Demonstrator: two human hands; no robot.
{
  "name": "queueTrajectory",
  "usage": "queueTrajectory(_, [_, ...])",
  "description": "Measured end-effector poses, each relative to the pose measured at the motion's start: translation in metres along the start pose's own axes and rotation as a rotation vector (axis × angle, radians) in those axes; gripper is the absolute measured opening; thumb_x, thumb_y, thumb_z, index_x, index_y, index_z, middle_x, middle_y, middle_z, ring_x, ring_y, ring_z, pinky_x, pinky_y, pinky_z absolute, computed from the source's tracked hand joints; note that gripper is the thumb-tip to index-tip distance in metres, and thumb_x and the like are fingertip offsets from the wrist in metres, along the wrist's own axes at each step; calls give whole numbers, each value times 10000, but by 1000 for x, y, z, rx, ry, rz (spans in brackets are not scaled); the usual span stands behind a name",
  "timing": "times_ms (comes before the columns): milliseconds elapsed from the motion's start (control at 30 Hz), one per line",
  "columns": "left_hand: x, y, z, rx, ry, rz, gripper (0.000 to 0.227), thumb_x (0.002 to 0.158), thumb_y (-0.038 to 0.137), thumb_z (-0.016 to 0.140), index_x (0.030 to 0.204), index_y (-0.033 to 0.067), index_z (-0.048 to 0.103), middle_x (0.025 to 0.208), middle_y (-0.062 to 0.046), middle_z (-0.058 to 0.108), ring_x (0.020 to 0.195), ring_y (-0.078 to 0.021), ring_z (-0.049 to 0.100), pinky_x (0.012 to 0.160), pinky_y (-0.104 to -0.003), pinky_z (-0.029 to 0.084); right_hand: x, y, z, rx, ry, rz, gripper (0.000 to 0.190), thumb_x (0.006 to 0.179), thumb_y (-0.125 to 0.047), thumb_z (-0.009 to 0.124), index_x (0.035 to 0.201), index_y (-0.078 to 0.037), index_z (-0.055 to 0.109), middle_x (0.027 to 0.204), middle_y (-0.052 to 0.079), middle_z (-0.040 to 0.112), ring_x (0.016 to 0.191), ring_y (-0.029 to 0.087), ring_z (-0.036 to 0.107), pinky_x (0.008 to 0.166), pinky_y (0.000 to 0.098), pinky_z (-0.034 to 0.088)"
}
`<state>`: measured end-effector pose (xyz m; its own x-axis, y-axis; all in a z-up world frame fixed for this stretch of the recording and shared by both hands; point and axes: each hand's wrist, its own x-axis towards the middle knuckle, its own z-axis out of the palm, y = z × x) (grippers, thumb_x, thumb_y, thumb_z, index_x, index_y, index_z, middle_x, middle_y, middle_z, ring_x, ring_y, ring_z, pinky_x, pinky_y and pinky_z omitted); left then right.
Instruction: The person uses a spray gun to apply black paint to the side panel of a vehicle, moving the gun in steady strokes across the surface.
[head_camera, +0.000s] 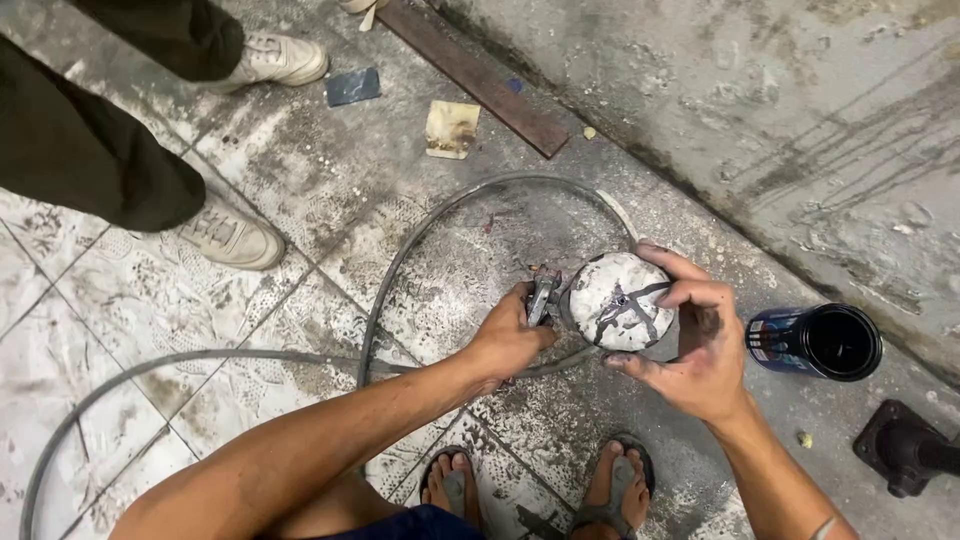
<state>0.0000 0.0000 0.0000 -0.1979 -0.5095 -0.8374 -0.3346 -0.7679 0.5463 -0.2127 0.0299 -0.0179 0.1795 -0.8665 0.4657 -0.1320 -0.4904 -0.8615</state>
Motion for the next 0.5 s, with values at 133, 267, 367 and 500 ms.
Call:
queueTrajectory(133, [-6,-4,-8,96,-3,4,914,930,93,646,1661,141,98,1021,-153,618,780,-155,621,1058,-381,571,3,-3,-1,-115,-71,-25,591,757,-264,819,1164,-120,415,1443,292,532,1416,420,525,1250,560,400])
queueTrajectory(267, [-9,-7,-10,153,17,-9,930,931,104,648,1662,151,75,1231,-155,534,982,-214,660,1015,-389,577,14,-18,3,-530,-262,-88,875,806,-663,637,1430,-119,353,1605,238,360,1492,396,408,1216,684,339])
queueTrajectory(367, [-12,-8,-8,117,22,-14,930,923,85,652,1661,172,92,1276,-155,482,1192,-296,613,1072,-421,550,22,-32,6,-723,-393,-83,893,861,-617,629,1561,-138,351,1606,158,392,1488,327,408,1243,701,229])
queueTrajectory(500, [-11,-13,-8,21,25,-11,895,942,40,617,1648,173,84,1687,-152,216,1505,-335,386,1222,-472,402,24,-35,13,-823,-439,-22,775,913,-578,576,1532,-144,406,1508,153,483,1367,306,525,1210,698,240])
